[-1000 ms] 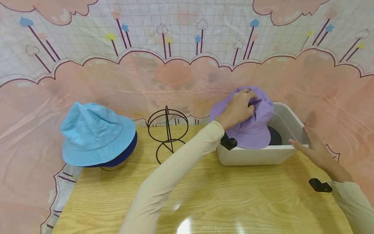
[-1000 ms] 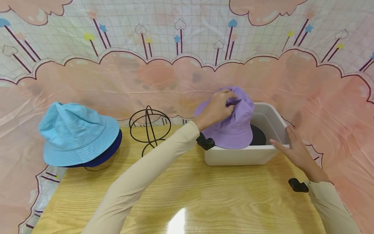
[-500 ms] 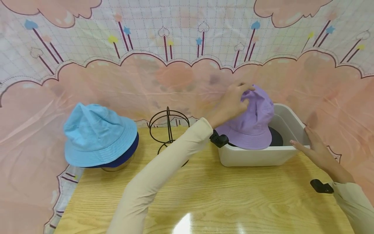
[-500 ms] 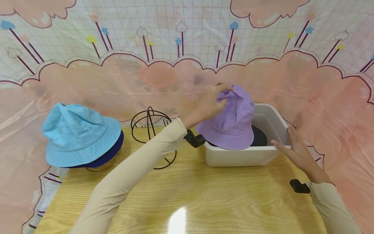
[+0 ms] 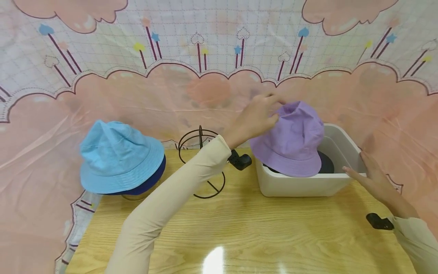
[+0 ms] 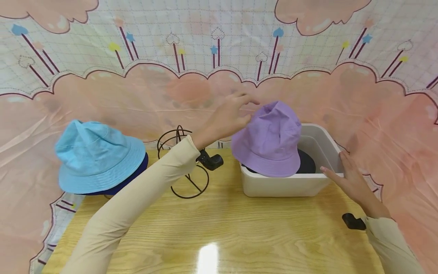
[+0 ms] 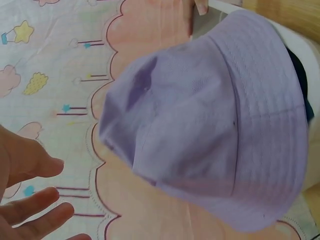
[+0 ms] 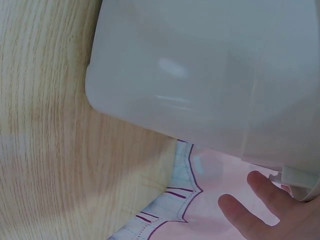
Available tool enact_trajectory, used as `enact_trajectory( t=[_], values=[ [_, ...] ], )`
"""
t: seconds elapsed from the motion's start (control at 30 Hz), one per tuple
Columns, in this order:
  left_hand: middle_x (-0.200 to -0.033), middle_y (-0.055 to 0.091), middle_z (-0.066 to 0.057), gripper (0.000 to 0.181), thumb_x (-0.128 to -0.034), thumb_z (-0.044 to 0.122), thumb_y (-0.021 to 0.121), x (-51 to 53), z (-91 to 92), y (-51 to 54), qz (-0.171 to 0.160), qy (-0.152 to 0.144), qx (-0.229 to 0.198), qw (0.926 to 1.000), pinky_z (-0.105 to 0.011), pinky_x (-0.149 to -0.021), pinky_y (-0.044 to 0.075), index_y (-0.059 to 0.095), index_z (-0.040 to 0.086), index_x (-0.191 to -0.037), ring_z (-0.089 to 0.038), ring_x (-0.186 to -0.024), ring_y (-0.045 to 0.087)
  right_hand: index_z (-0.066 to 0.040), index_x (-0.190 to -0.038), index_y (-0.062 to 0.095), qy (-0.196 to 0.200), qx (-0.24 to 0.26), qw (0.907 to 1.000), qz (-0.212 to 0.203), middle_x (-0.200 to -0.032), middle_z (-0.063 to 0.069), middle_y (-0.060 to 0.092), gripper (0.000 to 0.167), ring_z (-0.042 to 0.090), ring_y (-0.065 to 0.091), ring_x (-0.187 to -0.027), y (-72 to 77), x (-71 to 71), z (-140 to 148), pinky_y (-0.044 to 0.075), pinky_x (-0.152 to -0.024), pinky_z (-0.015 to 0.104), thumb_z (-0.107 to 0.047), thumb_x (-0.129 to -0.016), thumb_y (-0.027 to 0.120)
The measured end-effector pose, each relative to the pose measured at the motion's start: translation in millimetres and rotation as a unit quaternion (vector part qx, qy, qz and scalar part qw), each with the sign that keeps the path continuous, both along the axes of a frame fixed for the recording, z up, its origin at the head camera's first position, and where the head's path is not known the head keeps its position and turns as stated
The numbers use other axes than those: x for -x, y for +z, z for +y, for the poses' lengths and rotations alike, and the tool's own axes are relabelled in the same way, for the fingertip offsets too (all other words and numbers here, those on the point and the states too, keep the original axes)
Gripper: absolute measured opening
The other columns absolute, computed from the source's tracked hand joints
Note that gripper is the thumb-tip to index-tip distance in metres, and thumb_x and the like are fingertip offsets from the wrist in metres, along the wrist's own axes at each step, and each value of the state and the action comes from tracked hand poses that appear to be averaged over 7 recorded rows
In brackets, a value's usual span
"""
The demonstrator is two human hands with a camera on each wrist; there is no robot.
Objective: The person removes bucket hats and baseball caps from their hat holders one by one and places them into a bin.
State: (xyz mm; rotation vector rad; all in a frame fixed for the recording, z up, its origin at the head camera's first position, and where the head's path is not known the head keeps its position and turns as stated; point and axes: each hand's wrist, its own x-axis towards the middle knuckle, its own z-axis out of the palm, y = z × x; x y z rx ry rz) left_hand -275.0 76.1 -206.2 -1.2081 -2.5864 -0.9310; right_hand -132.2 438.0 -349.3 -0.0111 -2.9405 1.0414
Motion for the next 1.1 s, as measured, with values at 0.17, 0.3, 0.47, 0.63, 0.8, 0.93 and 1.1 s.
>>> enact_trajectory(
  t=[0.17,0.3,0.47,0.63,0.8,0.93,1.1],
  values=[
    [-0.125,0.057,-0.002,0.039,-0.0842,0.005,0.058,-0.6,-20.6,3.7,0.019,0.019,-0.009,0.9996,-0.021,-0.074,0.041,0.061,0.011,-0.122,-0.013,-0.087,0.051,0.0,-0.148,-0.009,0.001,-0.004,1.0,0.005,-0.152,0.029,-0.011,0.086,0.054,-0.004,-0.134,-1.9,-0.8,-1.0,0.002,-0.098,0.072,-0.033,-0.096,0.051],
    [-0.124,0.059,-0.005,0.036,-0.0825,0.006,0.06,1.3,-38.3,7.3,0.042,0.033,-0.025,0.9983,-0.021,-0.065,0.041,0.064,0.01,-0.118,-0.013,-0.071,0.048,0.0,-0.149,-0.008,0.003,-0.003,0.9999,0.012,-0.152,0.029,-0.01,0.085,0.054,-0.004,-0.134,-4.1,-1.8,-0.6,0.001,-0.098,0.073,-0.031,-0.096,0.051],
    [-0.121,0.061,-0.006,0.03,-0.0856,0.008,0.06,2.7,-63.0,10.8,0.048,0.047,-0.041,0.9969,-0.023,-0.079,0.043,0.065,0.008,-0.116,-0.017,-0.097,0.056,-0.002,-0.149,-0.008,0.008,-0.006,0.9999,0.01,-0.153,0.026,-0.012,0.084,0.053,-0.005,-0.135,-5.1,-0.6,-0.1,0.001,-0.099,0.072,-0.031,-0.096,0.05],
    [-0.119,0.062,-0.005,0.029,-0.086,0.007,0.059,2.1,-87.5,14.6,0.043,0.071,-0.056,0.995,-0.024,-0.078,0.042,0.065,0.007,-0.114,-0.016,-0.094,0.054,-0.002,-0.149,-0.01,0.005,-0.018,0.9998,0.001,-0.153,0.025,-0.013,0.085,0.054,-0.004,-0.134,-2.2,0.1,1.3,0.002,-0.099,0.072,-0.033,-0.096,0.049],
    [-0.118,0.063,-0.005,0.028,-0.0853,0.009,0.059,2.7,-109.1,15.6,0.05,0.096,-0.069,0.9918,-0.025,-0.084,0.042,0.067,0.007,-0.112,-0.016,-0.097,0.055,0.0,-0.148,-0.01,0.006,-0.018,0.9998,0.0,-0.152,0.027,-0.014,0.085,0.055,-0.005,-0.134,-0.7,-0.3,0.7,0.002,-0.098,0.073,-0.033,-0.096,0.049],
    [-0.12,0.061,-0.007,0.028,-0.0856,0.009,0.061,2.2,-126.1,13.7,0.041,0.104,-0.071,0.9912,-0.029,-0.094,0.04,0.066,0.005,-0.112,-0.019,-0.11,0.053,-0.001,-0.148,-0.011,0.006,-0.015,0.9998,-0.008,-0.152,0.026,-0.015,0.085,0.054,-0.007,-0.134,-0.8,0.0,0.2,0.001,-0.098,0.073,-0.033,-0.097,0.048],
    [-0.121,0.06,-0.008,0.028,-0.0862,0.009,0.062,-0.7,-145.8,10.5,0.027,0.113,-0.068,0.9909,-0.034,-0.095,0.04,0.065,0.004,-0.113,-0.022,-0.116,0.05,-0.003,-0.148,-0.011,0.006,-0.012,0.9998,-0.016,-0.152,0.025,-0.015,0.085,0.052,-0.01,-0.135,0.7,0.6,1.5,-0.002,-0.098,0.072,-0.035,-0.097,0.048]
  ],
)
